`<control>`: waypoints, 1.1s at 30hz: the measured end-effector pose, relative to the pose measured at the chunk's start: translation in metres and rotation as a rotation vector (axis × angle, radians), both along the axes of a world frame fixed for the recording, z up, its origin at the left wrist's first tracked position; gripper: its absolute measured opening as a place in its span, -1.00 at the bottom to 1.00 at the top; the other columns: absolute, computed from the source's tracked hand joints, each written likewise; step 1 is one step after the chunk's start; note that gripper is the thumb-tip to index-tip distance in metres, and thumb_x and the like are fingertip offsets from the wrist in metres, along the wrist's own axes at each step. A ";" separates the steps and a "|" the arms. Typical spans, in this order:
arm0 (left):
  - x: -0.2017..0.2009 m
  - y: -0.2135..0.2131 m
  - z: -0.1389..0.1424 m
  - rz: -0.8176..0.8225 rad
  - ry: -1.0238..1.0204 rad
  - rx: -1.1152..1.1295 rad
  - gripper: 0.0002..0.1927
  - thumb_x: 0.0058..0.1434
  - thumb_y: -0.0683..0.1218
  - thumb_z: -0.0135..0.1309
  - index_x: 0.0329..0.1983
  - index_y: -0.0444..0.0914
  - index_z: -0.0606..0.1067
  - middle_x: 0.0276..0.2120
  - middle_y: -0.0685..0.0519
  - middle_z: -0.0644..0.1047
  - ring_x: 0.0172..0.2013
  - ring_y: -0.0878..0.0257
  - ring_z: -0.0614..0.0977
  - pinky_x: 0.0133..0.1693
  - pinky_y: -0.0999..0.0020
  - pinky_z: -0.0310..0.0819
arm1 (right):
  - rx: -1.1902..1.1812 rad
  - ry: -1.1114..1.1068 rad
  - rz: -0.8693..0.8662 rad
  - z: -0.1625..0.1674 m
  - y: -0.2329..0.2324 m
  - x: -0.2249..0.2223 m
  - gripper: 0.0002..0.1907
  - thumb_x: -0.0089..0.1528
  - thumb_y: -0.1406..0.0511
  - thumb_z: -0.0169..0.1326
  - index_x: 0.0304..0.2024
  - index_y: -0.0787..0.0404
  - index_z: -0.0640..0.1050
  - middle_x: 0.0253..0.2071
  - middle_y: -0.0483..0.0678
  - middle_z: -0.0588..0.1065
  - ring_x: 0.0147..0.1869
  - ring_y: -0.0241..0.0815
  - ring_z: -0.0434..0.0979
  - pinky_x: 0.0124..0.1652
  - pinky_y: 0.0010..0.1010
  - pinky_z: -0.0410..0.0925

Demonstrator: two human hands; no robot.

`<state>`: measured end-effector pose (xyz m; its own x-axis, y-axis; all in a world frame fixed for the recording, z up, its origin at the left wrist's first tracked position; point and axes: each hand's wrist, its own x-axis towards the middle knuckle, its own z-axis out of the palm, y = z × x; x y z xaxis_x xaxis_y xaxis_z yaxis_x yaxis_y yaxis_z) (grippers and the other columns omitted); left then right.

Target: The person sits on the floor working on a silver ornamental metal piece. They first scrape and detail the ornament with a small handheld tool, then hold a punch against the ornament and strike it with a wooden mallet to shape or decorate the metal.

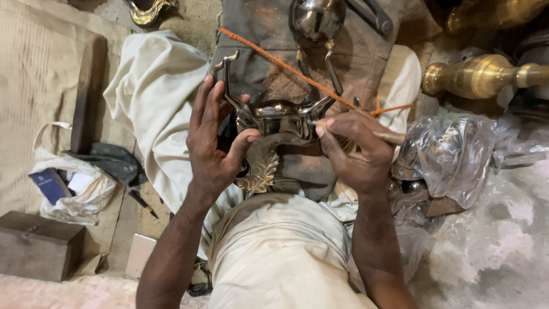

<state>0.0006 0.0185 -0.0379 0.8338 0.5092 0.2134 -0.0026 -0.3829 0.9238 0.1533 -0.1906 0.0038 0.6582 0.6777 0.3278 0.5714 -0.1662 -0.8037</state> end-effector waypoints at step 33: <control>0.000 0.002 0.001 -0.005 0.006 -0.010 -0.19 0.43 -0.02 0.31 0.54 -0.34 0.13 0.51 -0.20 0.13 0.23 0.08 0.66 0.24 0.28 0.59 | 0.085 -0.091 -0.110 -0.009 -0.005 -0.031 -0.73 0.25 0.59 0.26 -0.12 0.29 0.48 -0.16 0.09 0.59 -0.06 -0.08 0.65 -0.08 -0.33 0.50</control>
<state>0.0004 0.0204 -0.0370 0.8375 0.5073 0.2032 0.0011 -0.3734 0.9277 0.1223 -0.1960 -0.0049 0.6921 0.5705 0.4422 0.6245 -0.1660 -0.7632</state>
